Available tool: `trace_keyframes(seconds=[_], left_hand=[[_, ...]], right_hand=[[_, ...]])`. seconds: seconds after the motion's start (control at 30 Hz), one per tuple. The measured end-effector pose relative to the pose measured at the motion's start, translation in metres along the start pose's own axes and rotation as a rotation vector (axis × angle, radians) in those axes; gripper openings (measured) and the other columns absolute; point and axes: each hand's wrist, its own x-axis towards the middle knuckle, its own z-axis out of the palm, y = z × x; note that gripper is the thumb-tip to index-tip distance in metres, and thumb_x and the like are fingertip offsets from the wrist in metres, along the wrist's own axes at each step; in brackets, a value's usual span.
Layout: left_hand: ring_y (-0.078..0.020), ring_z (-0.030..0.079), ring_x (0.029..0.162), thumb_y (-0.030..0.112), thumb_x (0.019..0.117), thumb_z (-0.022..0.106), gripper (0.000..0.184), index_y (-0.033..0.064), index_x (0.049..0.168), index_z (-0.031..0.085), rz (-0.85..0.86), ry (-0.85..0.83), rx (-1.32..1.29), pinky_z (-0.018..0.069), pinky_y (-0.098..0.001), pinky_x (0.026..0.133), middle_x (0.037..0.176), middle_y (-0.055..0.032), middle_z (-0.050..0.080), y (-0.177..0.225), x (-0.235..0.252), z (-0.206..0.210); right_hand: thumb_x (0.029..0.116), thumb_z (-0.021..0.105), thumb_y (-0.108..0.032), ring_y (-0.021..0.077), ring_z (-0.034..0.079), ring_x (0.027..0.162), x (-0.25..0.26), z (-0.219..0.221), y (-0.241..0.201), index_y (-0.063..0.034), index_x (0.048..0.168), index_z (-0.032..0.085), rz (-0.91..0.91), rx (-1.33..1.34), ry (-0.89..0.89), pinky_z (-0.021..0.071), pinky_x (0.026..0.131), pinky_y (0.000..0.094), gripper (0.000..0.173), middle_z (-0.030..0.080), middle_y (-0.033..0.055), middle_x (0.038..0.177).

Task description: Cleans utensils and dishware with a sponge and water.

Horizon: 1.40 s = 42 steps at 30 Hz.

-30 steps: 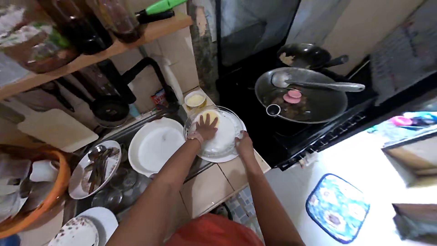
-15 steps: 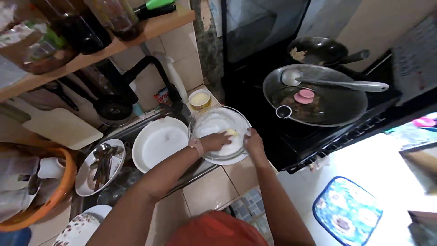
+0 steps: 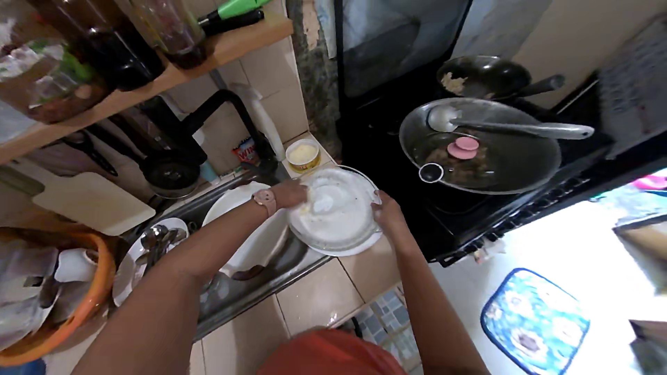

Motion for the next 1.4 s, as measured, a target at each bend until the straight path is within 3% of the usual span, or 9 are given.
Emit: trace_keyframes(seconds=[0.27,0.43,0.6,0.73,0.83,0.97,1.1,1.23,1.4], left_hand=[[-0.0412,0.038,0.148,-0.006,0.102,0.048,0.031,-0.0067,0.126,0.067,0.193,0.128,0.115,0.0258,-0.0507,0.124,0.149,-0.0216,0.054,-0.008,0.074,-0.032],[-0.0394,0.036,0.149,-0.008,0.1016,0.047,0.032,-0.0069,0.127,0.066,0.187,0.103,0.061,0.0207,-0.0519,0.126,0.149,-0.0192,0.055,-0.011,0.071,-0.024],[-0.0429,0.047,0.141,-0.009,0.1003,0.048,0.029,-0.0073,0.119,0.07,0.088,0.024,0.052,0.0306,-0.0554,0.12,0.137,-0.0242,0.062,-0.012,0.025,0.0],[-0.0465,0.059,0.121,0.001,0.1035,0.05,0.025,-0.0059,0.119,0.069,0.011,-0.131,0.034,0.0436,-0.0618,0.104,0.121,-0.0268,0.067,0.013,-0.011,0.006],[-0.0488,0.062,0.115,-0.001,0.0998,0.055,0.024,-0.0068,0.118,0.069,0.098,-0.133,-0.063,0.0452,-0.065,0.099,0.117,-0.0287,0.068,0.03,-0.023,0.011],[-0.0486,0.055,0.13,-0.01,0.0947,0.054,0.038,-0.0038,0.13,0.065,0.244,-0.096,-0.202,0.0401,-0.0637,0.108,0.144,-0.0253,0.057,0.07,-0.015,0.014],[-0.0435,0.036,0.148,-0.009,0.0977,0.049,0.047,-0.0049,0.145,0.052,0.166,-0.01,-0.295,0.0318,-0.0603,0.118,0.159,-0.0227,0.04,0.11,0.027,0.011],[-0.0391,0.033,0.151,0.0,0.1007,0.051,0.047,-0.0019,0.148,0.05,0.012,0.119,-0.343,0.0234,-0.0551,0.124,0.16,-0.0207,0.041,0.1,0.065,0.01],[-0.042,0.044,0.143,0.004,0.101,0.055,0.046,-0.0009,0.147,0.051,-0.143,0.218,-0.238,0.0225,-0.0584,0.123,0.151,-0.0226,0.05,0.067,0.062,0.013]], right_hand=[[0.1066,0.052,-0.011,0.0388,0.057,0.131,0.012,-0.011,0.0,-0.0027,0.153,0.044,-0.05,-0.008,-0.079,0.0441,0.111,0.0539,0.048,0.056,0.0257,0.144],[0.1074,0.051,-0.014,0.0408,0.059,0.129,0.011,-0.007,-0.002,-0.0065,0.152,0.048,-0.018,-0.05,-0.062,0.0449,0.108,0.0577,0.045,0.06,0.0252,0.139],[0.1089,0.047,-0.016,0.0446,0.06,0.125,0.005,-0.002,-0.011,-0.0088,0.15,0.051,0.036,-0.118,-0.016,0.045,0.104,0.0617,0.042,0.063,0.0264,0.133],[0.1079,0.049,-0.015,0.0465,0.061,0.122,0.0,0.002,-0.01,-0.0086,0.151,0.05,0.056,-0.063,0.02,0.0457,0.103,0.0628,0.044,0.064,0.0287,0.129],[0.1078,0.049,-0.015,0.046,0.062,0.12,-0.002,0.003,-0.012,-0.0104,0.153,0.047,0.078,-0.067,0.04,0.0461,0.102,0.0623,0.046,0.064,0.0289,0.128],[0.1088,0.047,-0.015,0.047,0.06,0.123,-0.002,0.004,-0.012,-0.0099,0.155,0.046,0.079,-0.07,0.046,0.0454,0.104,0.0616,0.046,0.063,0.0291,0.132],[0.1083,0.047,-0.015,0.0472,0.062,0.121,-0.001,0.005,-0.007,-0.0097,0.153,0.047,0.053,-0.079,0.049,0.0464,0.102,0.0634,0.045,0.064,0.0292,0.13],[0.1079,0.047,-0.014,0.0466,0.061,0.121,-0.003,0.003,-0.008,-0.0103,0.154,0.046,0.059,-0.09,0.029,0.0463,0.102,0.0635,0.047,0.063,0.029,0.131],[0.1087,0.046,-0.015,0.0459,0.061,0.123,-0.005,0.003,-0.01,-0.0118,0.155,0.046,0.073,-0.079,0.024,0.0465,0.102,0.0622,0.046,0.063,0.0278,0.132]])
